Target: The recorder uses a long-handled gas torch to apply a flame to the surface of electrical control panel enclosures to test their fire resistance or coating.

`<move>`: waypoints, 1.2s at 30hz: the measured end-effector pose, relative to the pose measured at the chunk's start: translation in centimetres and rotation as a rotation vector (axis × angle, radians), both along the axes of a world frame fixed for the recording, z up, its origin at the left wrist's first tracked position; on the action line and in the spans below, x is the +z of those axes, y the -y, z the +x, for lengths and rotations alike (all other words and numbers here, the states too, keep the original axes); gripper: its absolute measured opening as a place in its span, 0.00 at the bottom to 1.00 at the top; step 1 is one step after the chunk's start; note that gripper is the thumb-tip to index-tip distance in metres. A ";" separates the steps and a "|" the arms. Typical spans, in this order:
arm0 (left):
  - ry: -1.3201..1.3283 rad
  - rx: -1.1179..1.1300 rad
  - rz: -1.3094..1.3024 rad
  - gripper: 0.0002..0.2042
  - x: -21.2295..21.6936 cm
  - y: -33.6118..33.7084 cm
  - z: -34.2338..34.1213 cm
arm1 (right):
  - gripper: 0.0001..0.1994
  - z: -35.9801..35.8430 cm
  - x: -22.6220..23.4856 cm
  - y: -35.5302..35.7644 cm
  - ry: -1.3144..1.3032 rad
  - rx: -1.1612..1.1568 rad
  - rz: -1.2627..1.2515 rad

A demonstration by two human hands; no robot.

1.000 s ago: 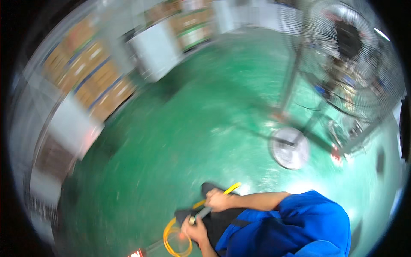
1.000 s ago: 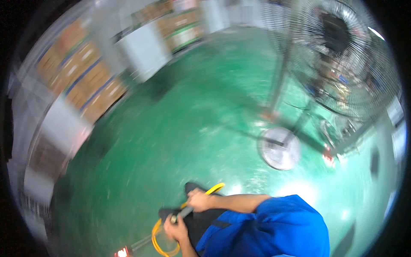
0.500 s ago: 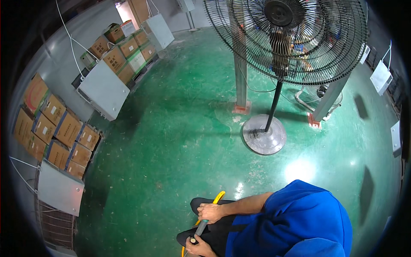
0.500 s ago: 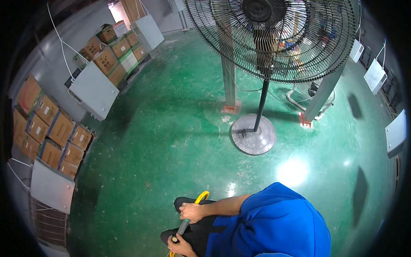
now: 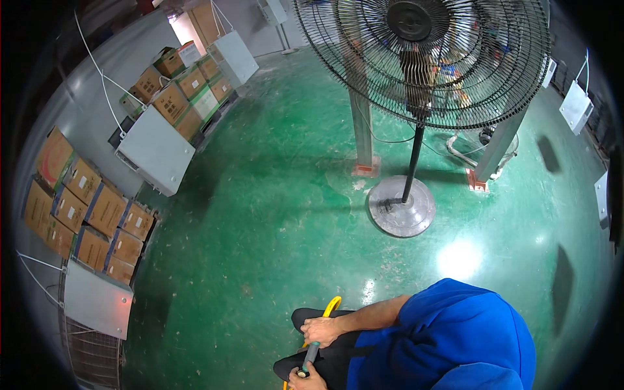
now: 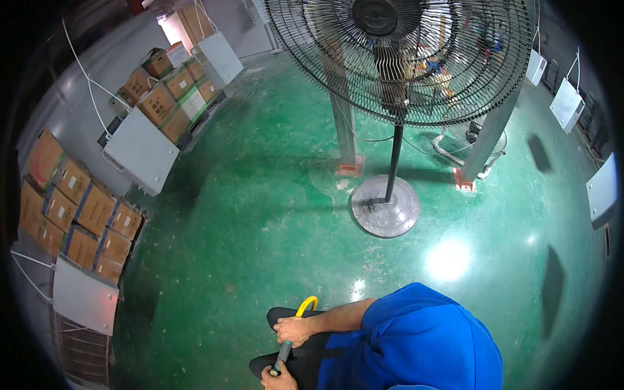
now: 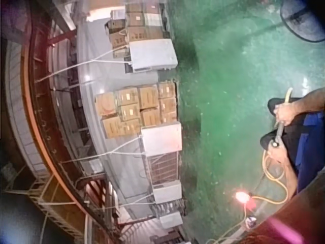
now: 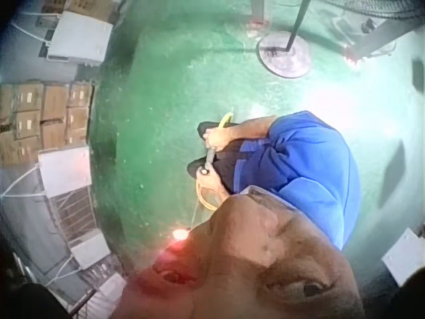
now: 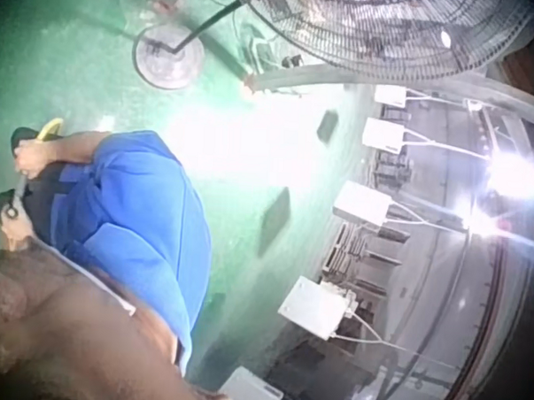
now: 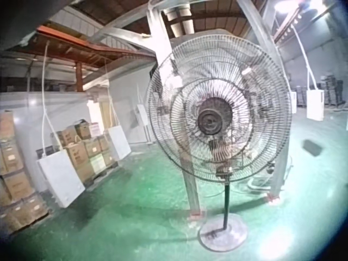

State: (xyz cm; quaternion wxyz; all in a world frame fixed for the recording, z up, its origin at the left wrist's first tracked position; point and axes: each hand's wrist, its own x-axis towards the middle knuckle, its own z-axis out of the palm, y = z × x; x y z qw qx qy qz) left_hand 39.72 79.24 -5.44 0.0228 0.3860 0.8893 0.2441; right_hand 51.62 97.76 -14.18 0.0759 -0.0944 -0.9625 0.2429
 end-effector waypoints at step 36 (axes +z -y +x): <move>0.042 -0.020 0.072 0.22 -3.7 3.4 -0.8 | 0.18 0.0 1.9 0.3 0.056 0.081 0.061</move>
